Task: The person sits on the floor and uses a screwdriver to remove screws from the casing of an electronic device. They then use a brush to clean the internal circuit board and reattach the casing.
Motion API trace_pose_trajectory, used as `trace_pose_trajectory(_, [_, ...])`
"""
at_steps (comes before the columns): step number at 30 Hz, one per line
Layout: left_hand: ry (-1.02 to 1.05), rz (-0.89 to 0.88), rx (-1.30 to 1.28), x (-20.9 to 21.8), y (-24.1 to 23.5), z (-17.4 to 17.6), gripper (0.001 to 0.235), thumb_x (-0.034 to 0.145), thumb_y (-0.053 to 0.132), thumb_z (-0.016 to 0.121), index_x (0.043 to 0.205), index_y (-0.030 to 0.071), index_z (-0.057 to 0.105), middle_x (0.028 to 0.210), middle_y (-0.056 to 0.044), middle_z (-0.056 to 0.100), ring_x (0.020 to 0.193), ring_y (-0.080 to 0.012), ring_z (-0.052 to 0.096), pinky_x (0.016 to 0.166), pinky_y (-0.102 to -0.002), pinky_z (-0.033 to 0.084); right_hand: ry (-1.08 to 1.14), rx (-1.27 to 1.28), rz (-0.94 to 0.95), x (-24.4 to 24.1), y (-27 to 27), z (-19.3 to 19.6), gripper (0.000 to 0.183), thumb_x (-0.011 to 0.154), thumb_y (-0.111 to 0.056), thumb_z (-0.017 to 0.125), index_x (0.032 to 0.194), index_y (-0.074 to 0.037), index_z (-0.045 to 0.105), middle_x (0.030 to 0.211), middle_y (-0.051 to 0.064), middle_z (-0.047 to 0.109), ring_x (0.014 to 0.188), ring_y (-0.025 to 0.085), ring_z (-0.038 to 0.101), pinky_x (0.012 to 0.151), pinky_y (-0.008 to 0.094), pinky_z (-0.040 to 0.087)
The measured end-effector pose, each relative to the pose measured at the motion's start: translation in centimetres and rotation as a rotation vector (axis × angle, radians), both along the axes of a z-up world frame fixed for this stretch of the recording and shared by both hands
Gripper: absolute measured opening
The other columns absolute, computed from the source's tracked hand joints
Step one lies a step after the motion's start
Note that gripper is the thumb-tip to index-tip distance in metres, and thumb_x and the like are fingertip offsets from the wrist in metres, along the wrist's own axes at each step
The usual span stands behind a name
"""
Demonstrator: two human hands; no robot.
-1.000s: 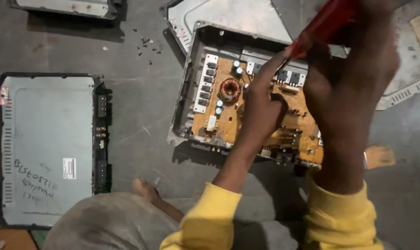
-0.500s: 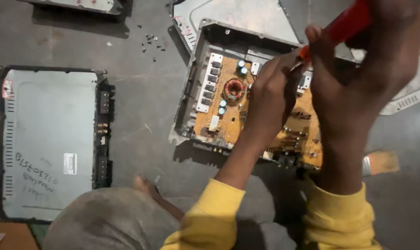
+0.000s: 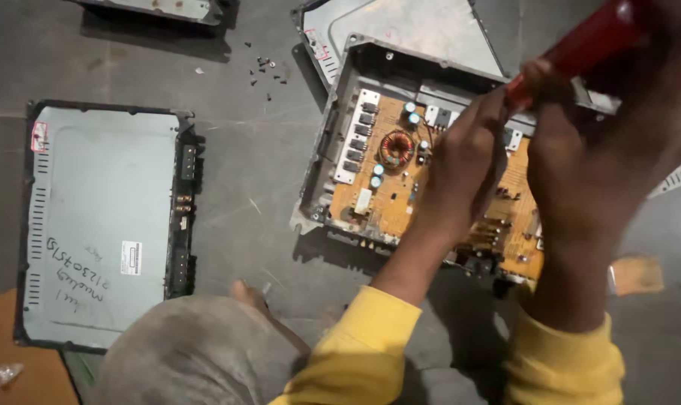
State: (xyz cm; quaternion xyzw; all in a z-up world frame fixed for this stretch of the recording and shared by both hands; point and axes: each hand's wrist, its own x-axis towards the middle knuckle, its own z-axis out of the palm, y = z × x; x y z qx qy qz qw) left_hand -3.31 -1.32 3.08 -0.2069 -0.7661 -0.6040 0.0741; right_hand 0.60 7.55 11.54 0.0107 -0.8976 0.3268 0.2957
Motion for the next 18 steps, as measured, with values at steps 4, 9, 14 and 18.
trace_pose_trajectory(4, [-0.079, -0.028, -0.023, -1.0, -0.1, -0.3, 0.035, 0.107, 0.0, 0.048, 0.14, 0.005, 0.055, 0.121, -0.019, 0.07, 0.098, -0.0335, 0.076, 0.081, -0.037, 0.066, -0.034, -0.016, 0.099, -0.6, -0.1, 0.0, 0.059, 0.111, 0.006, 0.061, 0.159, -0.006, 0.029, 0.137, 0.015, 0.056, 0.122, 0.022, 0.066, 0.099, 0.028, 0.06])
trace_pose_trajectory(9, [-0.047, -0.038, -0.013, -0.6, 0.2, -1.1, 0.027, 0.112, 0.005, 0.049, 0.138, 0.007, 0.056, 0.118, -0.019, 0.072, 0.103, -0.0361, 0.076, 0.086, -0.041, 0.065, -0.051, 0.148, -0.055, -0.1, 0.7, -0.5, 0.049, 0.111, 0.013, 0.06, 0.15, -0.008, 0.039, 0.14, 0.013, 0.061, 0.117, 0.023, 0.071, 0.095, 0.028, 0.066])
trace_pose_trajectory(14, [-0.055, -0.049, -0.026, -0.2, 0.3, -1.5, 0.031, 0.11, 0.003, 0.046, 0.139, 0.008, 0.056, 0.119, -0.019, 0.072, 0.097, -0.0333, 0.077, 0.081, -0.038, 0.066, -0.044, 0.165, 0.054, 0.3, 0.6, 0.3, 0.06, 0.11, 0.013, 0.061, 0.157, -0.005, 0.03, 0.141, 0.017, 0.054, 0.117, 0.024, 0.068, 0.094, 0.026, 0.064])
trace_pose_trajectory(18, [-0.101, -0.06, -0.066, -0.4, 0.5, -1.0, 0.033, 0.109, -0.001, 0.044, 0.139, 0.003, 0.056, 0.126, -0.024, 0.07, 0.099, -0.0389, 0.075, 0.08, -0.042, 0.064, 0.055, 0.199, -0.047, -0.2, 0.4, 1.4, 0.07, 0.104, 0.005, 0.077, 0.154, -0.009, 0.031, 0.13, 0.016, 0.059, 0.098, 0.023, 0.068, 0.083, 0.031, 0.062])
